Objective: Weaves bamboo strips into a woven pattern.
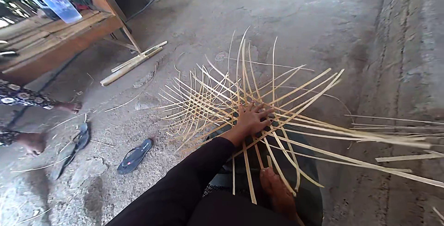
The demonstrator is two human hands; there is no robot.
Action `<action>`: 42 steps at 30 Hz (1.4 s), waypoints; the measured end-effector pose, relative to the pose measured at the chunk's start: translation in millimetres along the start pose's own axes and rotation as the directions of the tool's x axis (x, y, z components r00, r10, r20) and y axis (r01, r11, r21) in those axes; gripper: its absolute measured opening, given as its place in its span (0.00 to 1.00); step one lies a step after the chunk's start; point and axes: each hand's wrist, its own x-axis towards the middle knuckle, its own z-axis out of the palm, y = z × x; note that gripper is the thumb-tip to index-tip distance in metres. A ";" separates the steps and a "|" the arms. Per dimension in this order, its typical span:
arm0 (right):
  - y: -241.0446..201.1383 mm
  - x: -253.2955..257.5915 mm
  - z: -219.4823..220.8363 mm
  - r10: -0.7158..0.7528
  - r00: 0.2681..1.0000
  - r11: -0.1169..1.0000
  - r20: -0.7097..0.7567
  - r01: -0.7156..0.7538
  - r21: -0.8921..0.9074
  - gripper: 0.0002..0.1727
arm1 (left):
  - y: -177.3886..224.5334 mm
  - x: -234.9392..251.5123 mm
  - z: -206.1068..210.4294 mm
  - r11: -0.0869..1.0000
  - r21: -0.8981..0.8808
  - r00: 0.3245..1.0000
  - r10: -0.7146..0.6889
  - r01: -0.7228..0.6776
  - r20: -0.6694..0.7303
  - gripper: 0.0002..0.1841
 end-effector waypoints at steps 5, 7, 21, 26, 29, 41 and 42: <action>-14.8 24.4 -35.0 -0.207 0.966 0.918 0.154 0.246 -0.310 0.28 | -17.1 18.2 -14.2 0.994 -0.100 0.981 -0.068 0.050 -0.181 0.34; -26.3 16.6 -48.5 -0.178 0.977 0.878 0.117 0.212 -0.430 0.31 | -21.7 23.7 -16.1 0.986 -0.129 0.971 -0.130 0.105 -0.203 0.38; 4.0 46.6 -21.7 -0.430 0.822 0.449 0.374 0.554 -0.701 0.12 | -15.6 20.8 -13.6 0.984 -0.041 0.971 -0.178 0.174 -0.161 0.34; -2.0 87.3 -0.2 -0.395 0.833 0.582 0.387 0.553 -0.596 0.22 | 16.1 -30.0 -41.5 0.979 -0.142 0.974 -0.170 0.148 -0.153 0.31; 5.1 101.6 5.9 -0.339 0.859 0.754 0.384 0.492 -0.435 0.26 | 1.0 -9.7 -21.5 0.983 -0.110 0.969 -0.166 0.148 -0.181 0.32; 15.0 66.8 15.5 -0.018 0.999 0.972 0.044 0.028 -0.232 0.24 | -5.0 9.4 -7.0 0.972 -0.134 0.971 -0.208 0.192 -0.116 0.31; 17.1 63.6 13.8 -0.037 0.998 0.973 0.045 0.046 -0.226 0.24 | -3.2 9.3 -6.7 0.971 -0.139 0.972 -0.210 0.195 -0.108 0.31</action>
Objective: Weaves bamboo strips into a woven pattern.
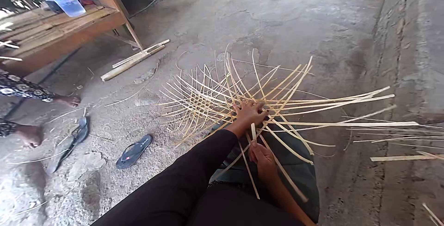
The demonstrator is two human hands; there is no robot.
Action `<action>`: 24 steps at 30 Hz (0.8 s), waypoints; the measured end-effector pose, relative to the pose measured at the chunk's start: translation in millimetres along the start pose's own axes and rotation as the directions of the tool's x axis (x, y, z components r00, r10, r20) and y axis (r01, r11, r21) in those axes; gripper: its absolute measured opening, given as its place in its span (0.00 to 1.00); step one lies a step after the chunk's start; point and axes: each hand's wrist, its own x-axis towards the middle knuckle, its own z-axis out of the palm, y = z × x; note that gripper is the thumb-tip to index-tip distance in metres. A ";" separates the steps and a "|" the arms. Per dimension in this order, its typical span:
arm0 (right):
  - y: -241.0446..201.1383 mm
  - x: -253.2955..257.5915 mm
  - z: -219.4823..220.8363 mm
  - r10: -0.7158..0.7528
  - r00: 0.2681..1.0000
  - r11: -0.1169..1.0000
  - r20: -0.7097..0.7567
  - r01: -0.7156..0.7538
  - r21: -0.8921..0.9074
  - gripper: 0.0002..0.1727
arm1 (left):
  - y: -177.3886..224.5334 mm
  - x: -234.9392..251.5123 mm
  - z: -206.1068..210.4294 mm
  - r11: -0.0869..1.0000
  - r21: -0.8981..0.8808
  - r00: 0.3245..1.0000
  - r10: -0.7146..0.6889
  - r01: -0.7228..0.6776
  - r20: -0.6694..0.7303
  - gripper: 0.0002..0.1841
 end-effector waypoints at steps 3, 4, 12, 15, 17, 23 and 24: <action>2.6 -11.0 -2.1 -0.028 1.000 1.000 -0.009 0.027 -0.014 0.23 | 4.1 -7.3 -4.0 1.000 -0.013 0.999 0.006 -0.005 0.033 0.32; 2.3 -15.5 -2.9 -0.040 0.999 0.999 -0.007 0.040 -0.033 0.22 | 4.7 -9.7 -5.4 1.000 -0.011 0.999 0.012 -0.011 0.038 0.31; -6.3 -58.2 -23.9 -0.182 0.983 0.970 0.040 0.186 -0.158 0.24 | 4.1 -2.7 5.2 0.999 0.029 0.999 0.043 -0.044 0.013 0.32; -6.9 -57.8 -24.8 -0.211 0.976 0.966 0.062 0.218 -0.137 0.25 | 5.6 -4.1 7.4 0.998 0.021 0.999 0.050 -0.051 0.019 0.32; -5.9 -52.0 -27.5 -0.220 0.972 0.966 0.088 0.229 -0.119 0.26 | 3.2 -1.0 4.5 0.998 0.023 0.998 0.054 -0.055 0.013 0.32; -14.0 -52.5 -50.4 -0.205 0.975 0.929 0.089 0.223 -0.295 0.27 | -8.9 15.4 -9.6 0.999 -0.038 0.999 -0.001 0.003 0.047 0.34; -19.9 -58.8 -52.2 -0.133 0.991 0.939 0.028 0.134 -0.316 0.30 | -8.6 17.7 -10.6 0.999 -0.039 0.998 -0.019 0.021 0.066 0.34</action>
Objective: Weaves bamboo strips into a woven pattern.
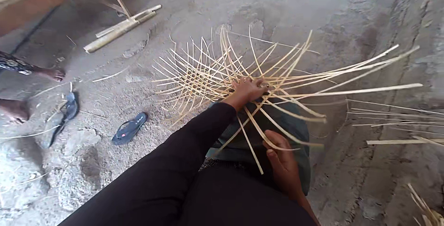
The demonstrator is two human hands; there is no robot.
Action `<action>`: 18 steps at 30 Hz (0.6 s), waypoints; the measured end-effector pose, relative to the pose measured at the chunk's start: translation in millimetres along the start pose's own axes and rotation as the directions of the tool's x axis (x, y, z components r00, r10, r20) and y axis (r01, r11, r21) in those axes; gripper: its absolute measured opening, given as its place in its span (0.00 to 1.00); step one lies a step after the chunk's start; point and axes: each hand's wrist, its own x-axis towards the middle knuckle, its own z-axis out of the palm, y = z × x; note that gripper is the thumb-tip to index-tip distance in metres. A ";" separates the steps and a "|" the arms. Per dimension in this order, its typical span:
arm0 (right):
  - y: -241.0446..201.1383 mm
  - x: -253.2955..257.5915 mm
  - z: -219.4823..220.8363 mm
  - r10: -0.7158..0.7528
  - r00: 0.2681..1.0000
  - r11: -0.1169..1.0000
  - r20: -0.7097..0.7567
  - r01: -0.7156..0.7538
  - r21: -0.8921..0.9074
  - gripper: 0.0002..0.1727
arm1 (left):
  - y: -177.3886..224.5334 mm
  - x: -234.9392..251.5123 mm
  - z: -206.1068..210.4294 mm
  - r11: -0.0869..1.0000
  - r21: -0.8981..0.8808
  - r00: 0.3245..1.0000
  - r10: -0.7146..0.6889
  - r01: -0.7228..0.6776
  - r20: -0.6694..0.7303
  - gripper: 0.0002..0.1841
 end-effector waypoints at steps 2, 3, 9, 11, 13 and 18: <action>-10.7 -8.0 -2.7 0.189 0.979 0.980 -0.077 -0.192 -0.043 0.27 | 1.1 3.5 -0.5 1.000 0.015 1.000 -0.023 0.023 0.015 0.34; -11.8 -9.6 -3.7 0.217 0.975 0.969 -0.043 -0.221 -0.108 0.23 | 1.9 3.8 0.3 0.999 0.027 1.000 -0.026 0.025 0.006 0.34; 0.6 15.7 16.1 -0.305 0.941 0.913 0.144 0.332 -0.239 0.13 | 2.1 1.4 5.8 0.997 0.072 0.999 -0.015 0.018 -0.040 0.36; 0.8 29.1 18.2 -0.363 0.918 0.894 0.157 0.391 -0.218 0.11 | 1.1 0.2 4.5 0.997 0.072 0.998 -0.009 0.013 -0.055 0.36; -3.1 43.6 24.4 -0.383 0.904 0.879 0.187 0.420 -0.228 0.14 | 0.3 -1.3 2.1 0.997 0.083 0.999 -0.007 0.011 -0.052 0.36; -3.2 73.5 40.7 -0.389 0.874 0.904 0.292 0.422 -0.061 0.21 | 0.1 -2.6 1.9 0.997 0.078 0.999 -0.001 0.005 -0.053 0.36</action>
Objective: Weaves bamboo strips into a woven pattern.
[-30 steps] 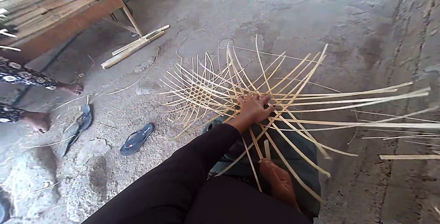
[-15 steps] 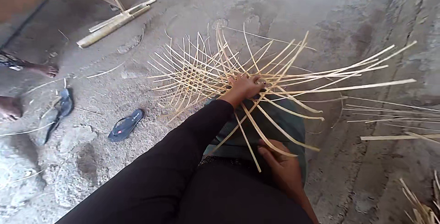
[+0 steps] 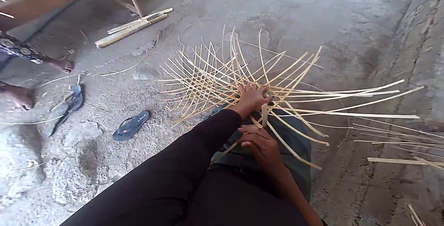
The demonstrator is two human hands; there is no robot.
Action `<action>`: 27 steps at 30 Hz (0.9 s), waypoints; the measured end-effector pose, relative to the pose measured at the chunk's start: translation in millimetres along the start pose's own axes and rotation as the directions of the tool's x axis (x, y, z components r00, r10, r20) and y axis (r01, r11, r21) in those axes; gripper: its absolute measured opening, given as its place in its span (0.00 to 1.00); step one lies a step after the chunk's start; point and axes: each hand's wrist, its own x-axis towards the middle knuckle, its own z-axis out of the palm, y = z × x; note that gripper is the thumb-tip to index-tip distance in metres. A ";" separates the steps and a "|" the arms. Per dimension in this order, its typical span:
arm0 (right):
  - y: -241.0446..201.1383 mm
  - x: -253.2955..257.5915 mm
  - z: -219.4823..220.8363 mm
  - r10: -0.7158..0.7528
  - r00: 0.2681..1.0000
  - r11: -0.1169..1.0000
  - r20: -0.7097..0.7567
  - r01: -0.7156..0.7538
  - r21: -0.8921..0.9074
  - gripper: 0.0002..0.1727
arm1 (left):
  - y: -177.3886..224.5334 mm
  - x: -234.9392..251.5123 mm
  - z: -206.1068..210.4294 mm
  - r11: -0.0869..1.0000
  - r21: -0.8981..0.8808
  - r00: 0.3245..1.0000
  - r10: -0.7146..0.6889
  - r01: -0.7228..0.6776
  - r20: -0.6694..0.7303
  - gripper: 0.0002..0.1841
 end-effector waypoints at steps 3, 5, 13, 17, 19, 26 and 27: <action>8.0 5.6 3.9 0.181 0.983 0.950 0.021 -0.181 0.254 0.24 | 0.9 -1.8 0.5 1.000 0.011 1.000 0.002 -0.002 -0.014 0.35; 7.2 7.5 5.8 0.329 0.944 0.884 0.036 -0.321 0.340 0.22 | 4.3 -8.5 -3.1 1.000 -0.005 1.000 -0.018 0.018 0.018 0.35; -12.1 7.2 15.1 0.638 0.770 0.645 -0.017 -0.522 0.558 0.21 | 8.1 -13.9 -3.8 1.000 -0.024 1.000 -0.007 0.008 0.031 0.33; -22.4 -0.3 13.7 0.650 0.758 0.660 -0.055 -0.528 0.534 0.21 | 12.9 -34.6 -10.6 0.996 -0.071 0.999 0.043 -0.045 -0.023 0.32; -29.6 -11.0 10.8 0.638 0.768 0.674 -0.056 -0.522 0.522 0.21 | 18.5 -41.6 -19.6 0.997 -0.066 0.999 0.032 -0.031 0.011 0.32; -45.3 -58.1 -5.0 0.612 0.790 0.654 0.026 -0.525 0.544 0.22 | 7.3 -8.2 0.7 0.999 0.024 0.999 0.026 -0.027 0.020 0.34; -41.4 -59.3 -8.3 0.567 0.821 0.696 0.070 -0.522 0.493 0.21 | 6.4 -6.7 0.7 0.999 0.027 0.999 0.034 -0.034 0.030 0.34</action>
